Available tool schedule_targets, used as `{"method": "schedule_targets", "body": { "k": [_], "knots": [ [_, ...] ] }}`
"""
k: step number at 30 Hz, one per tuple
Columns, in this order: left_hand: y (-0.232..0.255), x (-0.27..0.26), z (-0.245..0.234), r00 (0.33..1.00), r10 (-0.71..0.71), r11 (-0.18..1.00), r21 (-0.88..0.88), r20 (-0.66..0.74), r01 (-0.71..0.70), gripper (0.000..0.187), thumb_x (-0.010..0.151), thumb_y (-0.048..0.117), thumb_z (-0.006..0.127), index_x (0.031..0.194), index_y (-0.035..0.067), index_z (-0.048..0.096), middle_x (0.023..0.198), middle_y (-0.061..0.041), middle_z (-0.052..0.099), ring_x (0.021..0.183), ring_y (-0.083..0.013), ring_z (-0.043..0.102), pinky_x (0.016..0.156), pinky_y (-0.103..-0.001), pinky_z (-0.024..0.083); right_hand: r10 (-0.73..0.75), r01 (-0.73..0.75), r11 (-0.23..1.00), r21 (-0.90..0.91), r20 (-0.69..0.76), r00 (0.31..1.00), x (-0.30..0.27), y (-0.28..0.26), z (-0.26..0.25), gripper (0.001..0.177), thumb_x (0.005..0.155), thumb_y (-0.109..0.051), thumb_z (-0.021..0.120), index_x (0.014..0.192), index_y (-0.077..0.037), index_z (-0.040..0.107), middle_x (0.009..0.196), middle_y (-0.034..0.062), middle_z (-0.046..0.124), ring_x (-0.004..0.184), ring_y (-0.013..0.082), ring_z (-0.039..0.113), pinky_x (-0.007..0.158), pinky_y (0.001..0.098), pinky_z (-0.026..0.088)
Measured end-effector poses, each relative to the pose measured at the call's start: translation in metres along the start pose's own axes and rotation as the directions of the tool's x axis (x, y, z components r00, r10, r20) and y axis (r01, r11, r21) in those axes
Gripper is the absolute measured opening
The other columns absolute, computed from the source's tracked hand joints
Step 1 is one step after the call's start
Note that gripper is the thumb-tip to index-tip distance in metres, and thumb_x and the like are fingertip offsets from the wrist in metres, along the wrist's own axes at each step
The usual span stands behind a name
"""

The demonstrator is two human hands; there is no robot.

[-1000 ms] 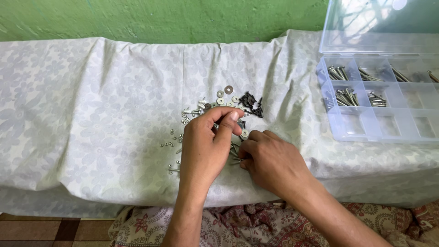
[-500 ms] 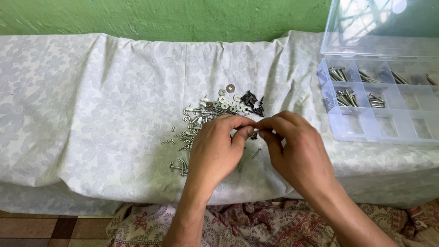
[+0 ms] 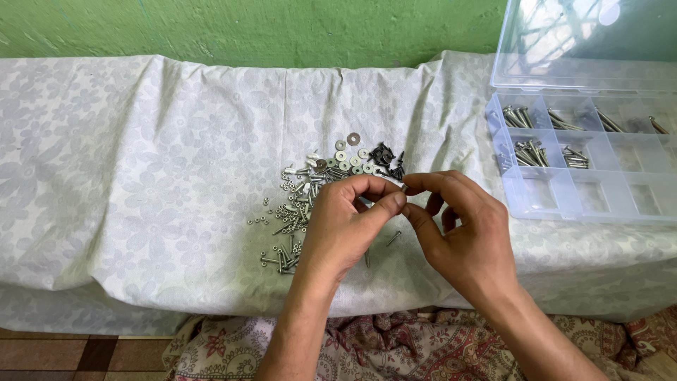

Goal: The person sorts various screws, nuts, and washers into the compartments of a plastic storage box by hand.

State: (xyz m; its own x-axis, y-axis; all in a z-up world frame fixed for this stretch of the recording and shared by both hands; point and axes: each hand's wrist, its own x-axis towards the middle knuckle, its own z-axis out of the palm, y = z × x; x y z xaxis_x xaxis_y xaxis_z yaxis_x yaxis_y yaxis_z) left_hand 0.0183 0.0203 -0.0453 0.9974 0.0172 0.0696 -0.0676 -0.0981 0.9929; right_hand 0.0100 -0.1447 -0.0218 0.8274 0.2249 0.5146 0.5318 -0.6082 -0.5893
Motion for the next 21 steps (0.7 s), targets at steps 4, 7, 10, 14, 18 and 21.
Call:
{"method": "schedule_targets", "body": {
  "k": [4,7,10,14,18,21],
  "knots": [
    [-0.003,-0.0003,0.0033,1.0,-0.008,0.992,-0.128,-0.006,0.007,0.016,0.085,0.019,0.079,0.094,0.006,0.08,0.076,0.001,0.074,0.06,-0.0038,0.049,0.055,-0.022,0.043,-0.019,0.017,0.999,-0.042,-0.033,0.999,-0.0006,-0.0002,0.002,0.031,0.082,-0.006,0.082,0.112,-0.009,0.075,0.106,0.0024,0.075,0.066,0.0112,0.064,0.05,0.0244,0.048],
    [-0.003,-0.0008,0.0049,1.0,-0.015,0.975,-0.223,0.007,0.016,0.016,0.085,0.019,0.079,0.093,0.006,0.08,0.074,0.001,0.071,0.059,-0.0021,0.05,0.053,-0.021,0.043,-0.095,0.093,0.995,-0.039,-0.062,0.994,0.0005,-0.0011,0.0022,0.033,0.082,-0.007,0.084,0.113,-0.009,0.074,0.106,0.0038,0.073,0.074,0.0117,0.066,0.053,0.0239,0.049],
    [-0.0045,-0.0017,0.0056,1.0,-0.013,0.954,-0.298,0.025,0.02,0.018,0.085,0.02,0.079,0.093,0.004,0.078,0.072,0.001,0.069,0.057,-0.0025,0.049,0.048,-0.021,0.041,-0.132,0.128,0.99,-0.063,-0.071,0.989,0.0011,-0.0017,0.0023,0.033,0.083,-0.006,0.083,0.114,-0.009,0.073,0.107,0.0048,0.072,0.077,0.0125,0.067,0.054,0.024,0.05],
    [-0.0067,0.0002,0.0053,0.999,-0.012,0.949,-0.314,0.041,0.025,0.02,0.085,0.021,0.079,0.095,0.004,0.078,0.072,0.001,0.069,0.056,-0.0028,0.048,0.047,-0.021,0.039,-0.135,0.129,0.988,-0.085,-0.073,0.988,0.0012,-0.003,0.0017,0.033,0.083,-0.004,0.081,0.115,-0.01,0.073,0.107,0.0049,0.072,0.078,0.0134,0.068,0.053,0.0253,0.049],
    [-0.0068,0.0023,0.0016,0.997,-0.007,0.95,-0.31,0.078,0.031,0.021,0.087,0.022,0.077,0.1,0.005,0.079,0.076,0.001,0.072,0.06,-0.0022,0.052,0.053,-0.021,0.043,-0.11,0.104,0.99,-0.096,-0.054,0.992,0.0024,-0.0038,-0.0002,0.035,0.081,-0.007,0.082,0.115,-0.013,0.074,0.108,0.0043,0.07,0.078,0.014,0.067,0.054,0.0275,0.049],
    [-0.0063,0.0014,0.0003,0.996,-0.063,0.958,-0.277,0.055,0.076,0.02,0.086,0.021,0.077,0.1,0.006,0.08,0.074,0.0,0.073,0.058,-0.0031,0.05,0.053,-0.021,0.041,-0.104,0.099,0.988,-0.118,-0.037,0.994,0.0031,-0.0052,-0.0006,0.036,0.081,-0.009,0.083,0.115,-0.015,0.075,0.108,0.0038,0.069,0.08,0.0152,0.067,0.056,0.0284,0.05]
  ]
}}
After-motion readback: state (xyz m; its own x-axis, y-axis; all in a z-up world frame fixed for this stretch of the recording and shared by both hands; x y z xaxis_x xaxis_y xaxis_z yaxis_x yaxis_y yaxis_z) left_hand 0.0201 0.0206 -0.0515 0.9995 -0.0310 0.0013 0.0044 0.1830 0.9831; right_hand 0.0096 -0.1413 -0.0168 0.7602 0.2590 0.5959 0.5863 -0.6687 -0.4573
